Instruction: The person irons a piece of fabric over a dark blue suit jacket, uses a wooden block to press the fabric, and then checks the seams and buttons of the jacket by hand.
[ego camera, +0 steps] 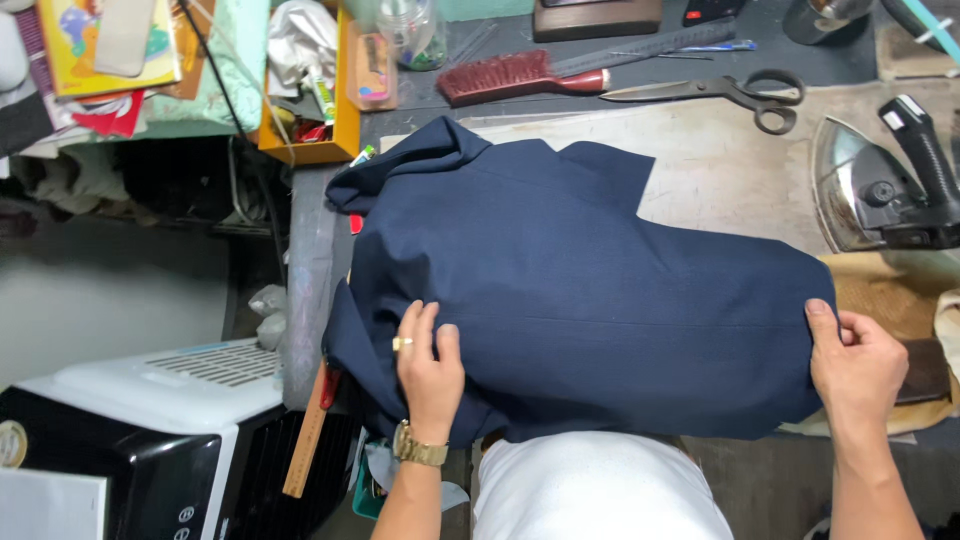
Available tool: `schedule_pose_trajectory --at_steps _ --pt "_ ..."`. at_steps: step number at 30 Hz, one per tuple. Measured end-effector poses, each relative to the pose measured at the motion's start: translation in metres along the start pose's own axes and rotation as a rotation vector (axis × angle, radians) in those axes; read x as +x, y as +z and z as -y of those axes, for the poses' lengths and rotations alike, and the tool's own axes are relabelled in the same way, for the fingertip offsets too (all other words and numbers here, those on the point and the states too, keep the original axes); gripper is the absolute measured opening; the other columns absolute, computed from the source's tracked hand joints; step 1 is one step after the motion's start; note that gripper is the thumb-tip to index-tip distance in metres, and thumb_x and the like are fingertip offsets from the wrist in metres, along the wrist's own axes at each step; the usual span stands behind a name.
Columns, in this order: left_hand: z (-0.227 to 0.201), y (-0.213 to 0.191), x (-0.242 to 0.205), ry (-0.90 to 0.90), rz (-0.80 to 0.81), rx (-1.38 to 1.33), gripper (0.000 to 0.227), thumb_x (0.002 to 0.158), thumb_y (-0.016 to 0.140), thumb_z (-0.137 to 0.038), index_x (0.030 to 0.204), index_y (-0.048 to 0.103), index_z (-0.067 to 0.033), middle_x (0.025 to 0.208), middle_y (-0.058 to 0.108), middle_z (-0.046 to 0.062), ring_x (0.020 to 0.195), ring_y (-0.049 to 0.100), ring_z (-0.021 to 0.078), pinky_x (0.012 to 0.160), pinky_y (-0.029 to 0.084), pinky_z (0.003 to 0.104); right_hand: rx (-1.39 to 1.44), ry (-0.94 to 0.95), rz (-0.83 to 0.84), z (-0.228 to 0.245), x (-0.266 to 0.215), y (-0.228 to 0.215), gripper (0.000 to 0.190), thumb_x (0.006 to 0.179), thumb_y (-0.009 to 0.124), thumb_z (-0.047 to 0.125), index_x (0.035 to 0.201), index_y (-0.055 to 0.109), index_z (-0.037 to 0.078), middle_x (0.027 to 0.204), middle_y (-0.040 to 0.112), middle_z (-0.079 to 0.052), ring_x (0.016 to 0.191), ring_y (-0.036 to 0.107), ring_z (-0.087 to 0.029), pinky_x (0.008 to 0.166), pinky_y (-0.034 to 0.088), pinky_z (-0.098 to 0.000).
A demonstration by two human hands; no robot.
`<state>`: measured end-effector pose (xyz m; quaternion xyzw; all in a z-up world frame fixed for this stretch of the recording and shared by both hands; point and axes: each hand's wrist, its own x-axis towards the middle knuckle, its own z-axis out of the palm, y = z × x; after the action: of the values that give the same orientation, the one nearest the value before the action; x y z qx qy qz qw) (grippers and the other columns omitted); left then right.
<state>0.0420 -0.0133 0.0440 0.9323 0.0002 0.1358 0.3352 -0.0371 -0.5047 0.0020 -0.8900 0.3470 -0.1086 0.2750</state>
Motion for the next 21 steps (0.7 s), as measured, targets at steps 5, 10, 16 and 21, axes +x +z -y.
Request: schedule_pose_trajectory --at_steps 5,10,16,21 --pt "0.010 0.023 0.011 -0.082 0.024 -0.061 0.044 0.103 0.050 -0.021 0.141 0.054 0.0014 0.146 0.052 0.031 0.137 0.049 0.0433 0.117 0.035 0.047 0.232 -0.002 -0.120 0.000 -0.004 0.021 0.034 0.123 0.080 0.025 0.101 0.072 0.001 0.072 0.048 0.002 0.067 0.041 -0.006 0.062 0.034 -0.0271" --pt "0.026 0.052 0.072 0.023 -0.186 -0.178 0.035 0.102 0.056 -0.018 0.130 0.063 0.0025 0.127 0.064 0.023 0.117 0.061 0.0392 0.104 0.046 0.046 0.231 -0.008 -0.182 0.036 -0.011 0.026 0.040 0.122 0.081 0.022 0.090 0.070 0.000 0.069 0.049 0.001 0.067 0.044 -0.009 0.066 0.037 -0.0304" --pt "0.061 0.057 0.140 -0.139 0.107 -0.067 0.031 0.100 0.062 -0.032 0.113 0.075 -0.0067 0.108 0.073 0.015 0.105 0.065 0.0351 0.097 0.047 0.045 0.033 0.104 0.025 0.099 -0.001 0.006 0.056 0.112 0.069 0.041 0.073 0.054 0.004 0.065 0.036 -0.003 0.064 0.037 -0.015 0.063 0.033 -0.0396" --pt "0.053 0.048 0.148 -0.036 0.162 0.018 0.031 0.101 0.060 -0.031 0.099 0.078 -0.0065 0.091 0.073 0.015 0.088 0.066 0.0382 0.082 0.048 0.049 0.140 -0.078 -0.133 0.072 0.004 0.034 0.050 0.116 0.074 0.030 0.078 0.057 0.004 0.069 0.041 -0.002 0.068 0.040 -0.017 0.067 0.035 -0.0384"
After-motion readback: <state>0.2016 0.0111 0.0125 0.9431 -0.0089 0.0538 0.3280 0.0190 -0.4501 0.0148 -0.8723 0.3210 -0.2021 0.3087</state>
